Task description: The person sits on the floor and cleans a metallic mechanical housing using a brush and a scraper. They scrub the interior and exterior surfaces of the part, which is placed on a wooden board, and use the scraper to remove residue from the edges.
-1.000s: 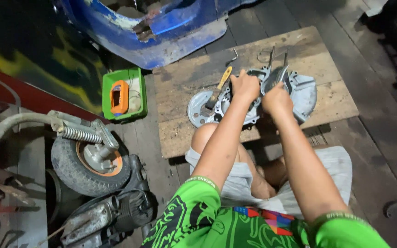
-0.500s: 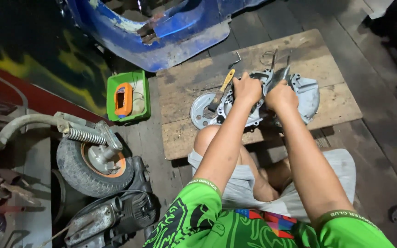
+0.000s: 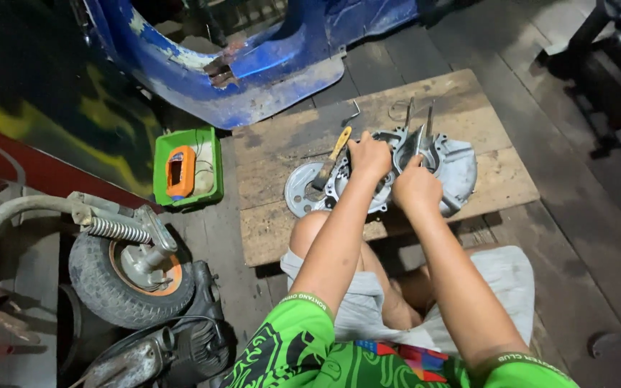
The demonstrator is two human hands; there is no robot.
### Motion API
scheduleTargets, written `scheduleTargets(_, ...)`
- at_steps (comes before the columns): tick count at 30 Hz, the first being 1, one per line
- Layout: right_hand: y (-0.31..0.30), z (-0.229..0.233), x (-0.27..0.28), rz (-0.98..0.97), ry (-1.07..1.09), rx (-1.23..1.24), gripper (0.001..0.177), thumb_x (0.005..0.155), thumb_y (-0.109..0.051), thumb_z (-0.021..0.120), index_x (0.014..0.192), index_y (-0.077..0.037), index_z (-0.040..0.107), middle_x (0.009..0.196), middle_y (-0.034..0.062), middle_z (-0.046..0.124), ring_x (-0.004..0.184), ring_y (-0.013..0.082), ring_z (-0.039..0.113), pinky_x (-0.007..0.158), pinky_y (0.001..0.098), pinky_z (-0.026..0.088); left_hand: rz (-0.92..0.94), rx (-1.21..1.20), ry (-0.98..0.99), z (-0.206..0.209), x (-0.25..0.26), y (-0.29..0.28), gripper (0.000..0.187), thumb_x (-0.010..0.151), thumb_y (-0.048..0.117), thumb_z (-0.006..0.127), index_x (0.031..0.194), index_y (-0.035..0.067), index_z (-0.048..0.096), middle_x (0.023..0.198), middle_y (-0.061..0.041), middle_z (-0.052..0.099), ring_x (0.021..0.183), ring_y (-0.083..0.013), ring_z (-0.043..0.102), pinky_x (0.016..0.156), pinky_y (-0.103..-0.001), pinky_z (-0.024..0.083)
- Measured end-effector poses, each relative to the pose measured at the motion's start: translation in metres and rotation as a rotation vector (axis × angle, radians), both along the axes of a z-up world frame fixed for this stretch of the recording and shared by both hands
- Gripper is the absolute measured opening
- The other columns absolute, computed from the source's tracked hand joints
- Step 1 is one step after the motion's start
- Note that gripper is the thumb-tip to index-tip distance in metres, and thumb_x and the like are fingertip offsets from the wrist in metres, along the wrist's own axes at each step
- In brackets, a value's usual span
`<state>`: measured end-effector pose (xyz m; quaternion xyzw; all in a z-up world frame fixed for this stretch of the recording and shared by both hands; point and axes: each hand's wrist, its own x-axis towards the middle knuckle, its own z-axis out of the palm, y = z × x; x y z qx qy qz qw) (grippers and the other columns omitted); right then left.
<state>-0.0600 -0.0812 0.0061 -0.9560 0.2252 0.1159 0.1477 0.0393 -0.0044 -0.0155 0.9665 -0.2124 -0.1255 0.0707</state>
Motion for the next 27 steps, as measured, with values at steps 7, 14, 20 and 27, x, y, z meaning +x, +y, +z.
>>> scheduleTargets(7, -0.002, 0.021, 0.002, -0.022, -0.026, 0.02, 0.056, 0.098, -0.006, 0.036, 0.151, 0.012, 0.04, 0.112, 0.0331, 0.071, 0.108, 0.0485, 0.071, 0.089, 0.0603, 0.056, 0.004, 0.02, 0.003, 0.008, -0.005, 0.001, 0.028, 0.1, 0.029, 0.058, 0.1, 0.01, 0.079, 0.108, -0.011, 0.076, 0.134, -0.0281, 0.048, 0.102, -0.062, 0.035)
scheduleTargets(14, -0.012, -0.013, 0.004, -0.025, -0.013, -0.015, 0.056, 0.101, -0.007, 0.036, 0.154, 0.01, 0.038, 0.116, 0.0308, 0.071, 0.111, 0.0457, 0.07, 0.091, 0.0591, 0.056, 0.006, 0.038, 0.092, 0.02, -0.017, 0.0, 0.028, 0.1, 0.025, 0.055, 0.109, 0.011, 0.077, 0.123, -0.01, 0.074, 0.141, -0.0274, 0.043, 0.105, -0.06, 0.032)
scheduleTargets(20, -0.003, 0.013, -0.005, 0.023, 0.005, -0.039, 0.056, 0.1, -0.01, 0.036, 0.152, 0.008, 0.04, 0.115, 0.0302, 0.072, 0.111, 0.0461, 0.071, 0.092, 0.0594, 0.055, 0.014, -0.02, 0.044, 0.02, -0.006, 0.001, 0.023, 0.097, 0.024, 0.061, 0.103, 0.011, 0.08, 0.112, -0.011, 0.077, 0.136, -0.0295, 0.048, 0.103, -0.06, 0.034)
scheduleTargets(27, -0.091, -0.036, 0.018, 0.19, -0.048, -0.17, 0.054, 0.101, -0.021, 0.041, 0.151, -0.012, 0.058, 0.101, 0.0245, 0.078, 0.101, 0.0431, 0.076, 0.081, 0.0569, 0.058, 0.064, -0.118, -0.078, 0.013, -0.011, 0.001, 0.033, 0.091, 0.042, 0.065, 0.099, 0.013, 0.08, 0.105, -0.01, 0.079, 0.128, -0.0264, 0.053, 0.102, -0.06, 0.034)
